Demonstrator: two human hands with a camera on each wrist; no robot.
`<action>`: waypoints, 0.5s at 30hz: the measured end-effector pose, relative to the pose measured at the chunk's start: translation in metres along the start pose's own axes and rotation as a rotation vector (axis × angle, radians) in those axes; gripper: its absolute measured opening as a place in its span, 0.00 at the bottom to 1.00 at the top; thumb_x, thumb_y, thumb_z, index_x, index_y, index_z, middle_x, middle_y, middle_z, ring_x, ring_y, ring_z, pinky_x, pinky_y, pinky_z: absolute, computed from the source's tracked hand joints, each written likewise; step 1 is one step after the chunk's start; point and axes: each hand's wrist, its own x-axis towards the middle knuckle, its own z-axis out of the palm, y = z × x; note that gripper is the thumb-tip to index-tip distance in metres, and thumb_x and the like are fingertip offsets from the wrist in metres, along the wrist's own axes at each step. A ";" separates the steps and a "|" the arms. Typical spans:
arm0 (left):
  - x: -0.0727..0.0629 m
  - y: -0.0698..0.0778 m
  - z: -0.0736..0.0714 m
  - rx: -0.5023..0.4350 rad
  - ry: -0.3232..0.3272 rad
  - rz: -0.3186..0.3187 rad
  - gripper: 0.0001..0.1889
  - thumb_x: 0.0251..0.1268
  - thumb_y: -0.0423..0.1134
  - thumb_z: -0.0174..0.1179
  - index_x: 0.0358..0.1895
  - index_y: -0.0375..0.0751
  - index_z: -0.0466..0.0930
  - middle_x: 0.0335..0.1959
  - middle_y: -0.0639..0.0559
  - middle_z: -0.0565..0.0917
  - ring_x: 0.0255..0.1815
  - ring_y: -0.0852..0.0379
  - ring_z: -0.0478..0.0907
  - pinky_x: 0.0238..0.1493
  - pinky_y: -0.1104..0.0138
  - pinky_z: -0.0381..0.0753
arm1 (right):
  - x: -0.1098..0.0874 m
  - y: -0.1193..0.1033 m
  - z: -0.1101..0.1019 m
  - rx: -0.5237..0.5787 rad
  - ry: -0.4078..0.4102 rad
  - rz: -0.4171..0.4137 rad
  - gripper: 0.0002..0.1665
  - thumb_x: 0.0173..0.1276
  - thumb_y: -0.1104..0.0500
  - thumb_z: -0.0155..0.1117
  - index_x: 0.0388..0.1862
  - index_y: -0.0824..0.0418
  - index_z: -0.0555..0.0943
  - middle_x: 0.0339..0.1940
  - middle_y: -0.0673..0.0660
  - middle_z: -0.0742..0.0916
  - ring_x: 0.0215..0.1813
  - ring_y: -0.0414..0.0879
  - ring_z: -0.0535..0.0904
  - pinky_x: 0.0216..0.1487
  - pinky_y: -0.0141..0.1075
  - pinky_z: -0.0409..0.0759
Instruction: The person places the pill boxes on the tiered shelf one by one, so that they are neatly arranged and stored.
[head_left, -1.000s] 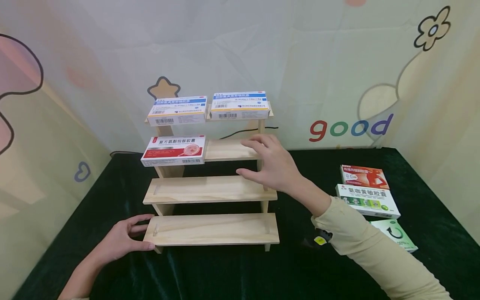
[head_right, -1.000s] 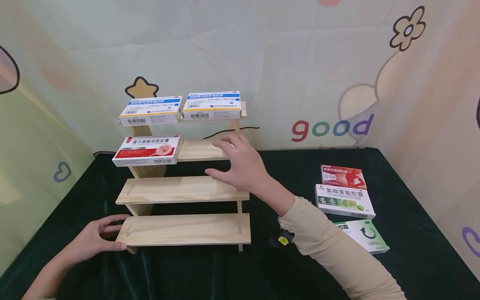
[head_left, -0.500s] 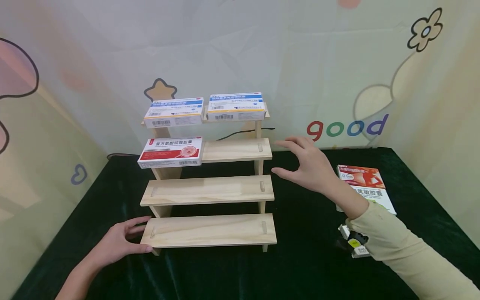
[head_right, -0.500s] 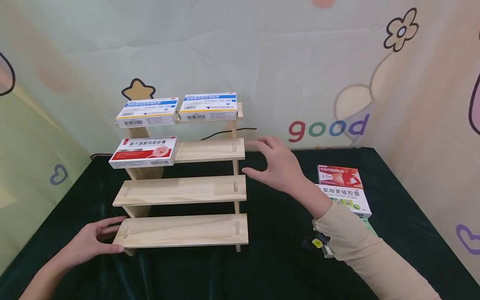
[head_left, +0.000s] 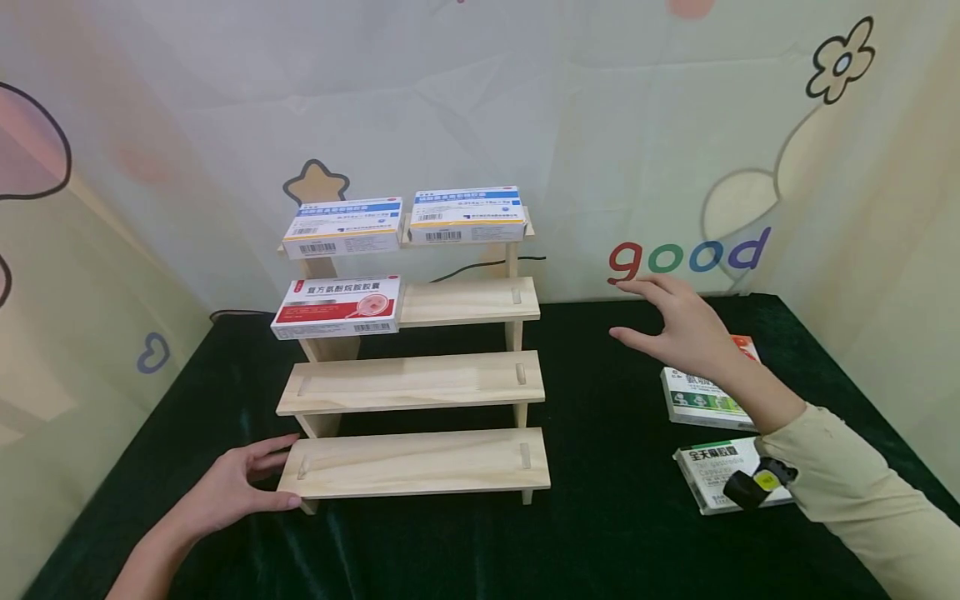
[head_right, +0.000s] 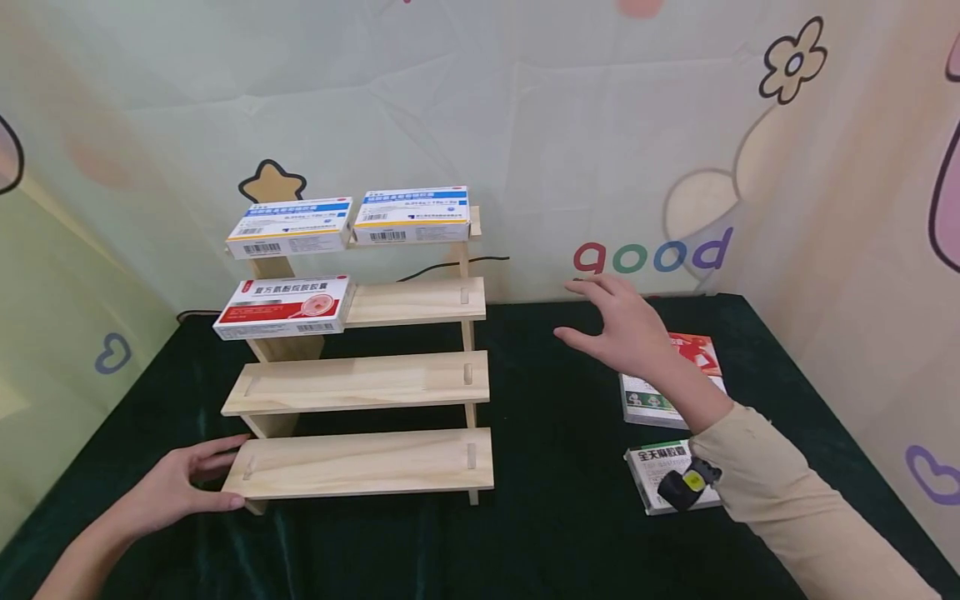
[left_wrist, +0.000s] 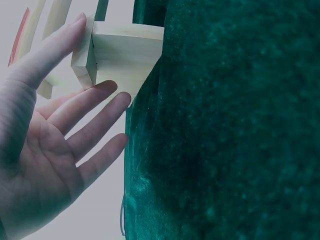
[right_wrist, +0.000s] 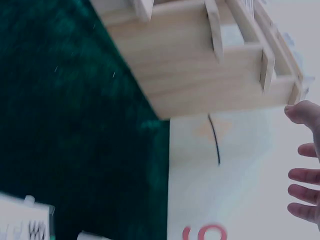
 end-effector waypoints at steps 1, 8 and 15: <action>0.000 0.000 0.000 0.002 0.000 0.003 0.40 0.50 0.45 0.67 0.64 0.28 0.59 0.57 0.34 0.72 0.60 0.35 0.66 0.50 0.45 0.70 | -0.002 0.005 -0.001 0.001 -0.009 0.008 0.33 0.54 0.51 0.68 0.57 0.61 0.72 0.55 0.65 0.75 0.56 0.60 0.69 0.51 0.56 0.69; 0.000 -0.001 0.000 -0.006 -0.002 -0.006 0.41 0.50 0.46 0.67 0.64 0.28 0.59 0.57 0.34 0.72 0.59 0.36 0.67 0.50 0.45 0.70 | -0.015 0.033 -0.005 0.027 -0.074 0.083 0.34 0.56 0.52 0.67 0.59 0.64 0.70 0.58 0.66 0.73 0.60 0.61 0.64 0.55 0.59 0.65; 0.001 -0.002 0.000 -0.022 -0.005 0.013 0.40 0.51 0.44 0.66 0.64 0.27 0.59 0.57 0.32 0.71 0.59 0.36 0.68 0.50 0.47 0.71 | -0.026 0.061 -0.005 0.030 -0.135 0.131 0.39 0.56 0.47 0.66 0.62 0.63 0.67 0.60 0.68 0.70 0.61 0.65 0.61 0.54 0.63 0.62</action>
